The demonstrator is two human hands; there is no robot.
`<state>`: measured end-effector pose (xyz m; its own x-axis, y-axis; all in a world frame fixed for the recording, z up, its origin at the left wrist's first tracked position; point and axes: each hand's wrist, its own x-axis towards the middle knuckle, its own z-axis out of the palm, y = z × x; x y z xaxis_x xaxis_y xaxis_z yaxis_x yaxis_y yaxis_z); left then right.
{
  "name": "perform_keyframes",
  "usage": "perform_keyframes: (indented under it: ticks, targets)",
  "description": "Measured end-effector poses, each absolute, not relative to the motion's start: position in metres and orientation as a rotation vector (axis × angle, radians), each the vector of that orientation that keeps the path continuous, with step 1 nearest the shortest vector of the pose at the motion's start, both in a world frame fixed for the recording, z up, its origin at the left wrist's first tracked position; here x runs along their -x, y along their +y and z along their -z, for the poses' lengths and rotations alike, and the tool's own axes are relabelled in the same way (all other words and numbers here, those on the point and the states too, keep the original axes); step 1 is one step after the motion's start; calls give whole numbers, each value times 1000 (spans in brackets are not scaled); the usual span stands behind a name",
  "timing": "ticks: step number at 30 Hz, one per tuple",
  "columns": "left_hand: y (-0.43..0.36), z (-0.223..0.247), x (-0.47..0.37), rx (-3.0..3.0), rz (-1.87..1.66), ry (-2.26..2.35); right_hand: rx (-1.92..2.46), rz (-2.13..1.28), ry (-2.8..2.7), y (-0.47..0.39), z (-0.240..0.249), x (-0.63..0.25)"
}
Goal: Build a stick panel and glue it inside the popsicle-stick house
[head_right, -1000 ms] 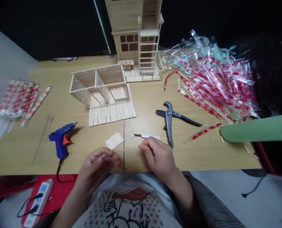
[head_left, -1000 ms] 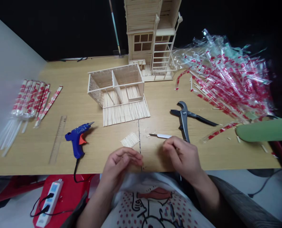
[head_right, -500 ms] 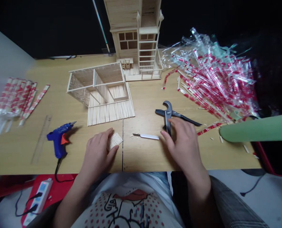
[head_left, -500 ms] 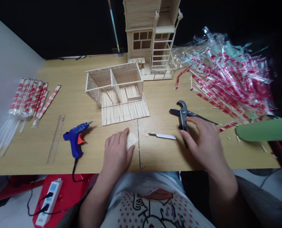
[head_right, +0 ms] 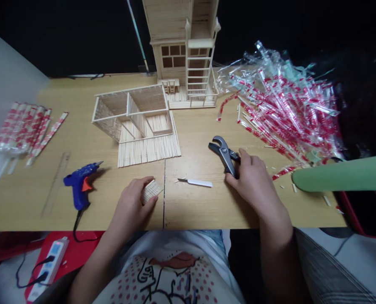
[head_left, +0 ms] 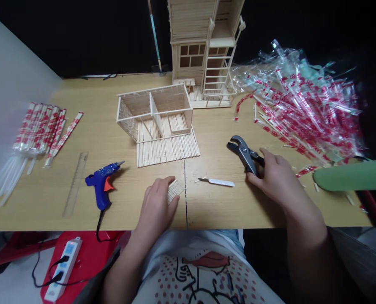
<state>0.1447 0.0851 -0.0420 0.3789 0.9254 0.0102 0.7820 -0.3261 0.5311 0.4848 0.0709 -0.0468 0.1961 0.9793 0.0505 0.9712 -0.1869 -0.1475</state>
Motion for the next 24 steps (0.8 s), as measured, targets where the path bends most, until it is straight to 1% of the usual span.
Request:
perform_keyframes:
  ticks: [4, 7, 9, 13, 15, 18, 24]
  targets:
    - [85, 43, -143, -2143, -479, 1484, 2294, -56, -1803, 70, 44, -478]
    - [85, 39, -142, -2050, -598, 1528, 2178, -128, -1741, 61, 27, -462]
    - [85, 33, -142, -1996, -746, 1541, 2036, -330, -1707, 52, 10, -445]
    - [86, 16, -145, -1956, -997, 1500, 1725, -1010, -1697, 34, -18, -402]
    - [87, 7, -150, -2018, -1064, 1446, 1641, -1193, -1668, 28, -22, -383]
    - [89, -3, -156, -2189, -1095, 1349, 1613, -1258, -1631, 22, -17, -363]
    - [91, -7, -161, -2307, -1123, 1248, 1587, -1200, -1616, 18, -12, -353]
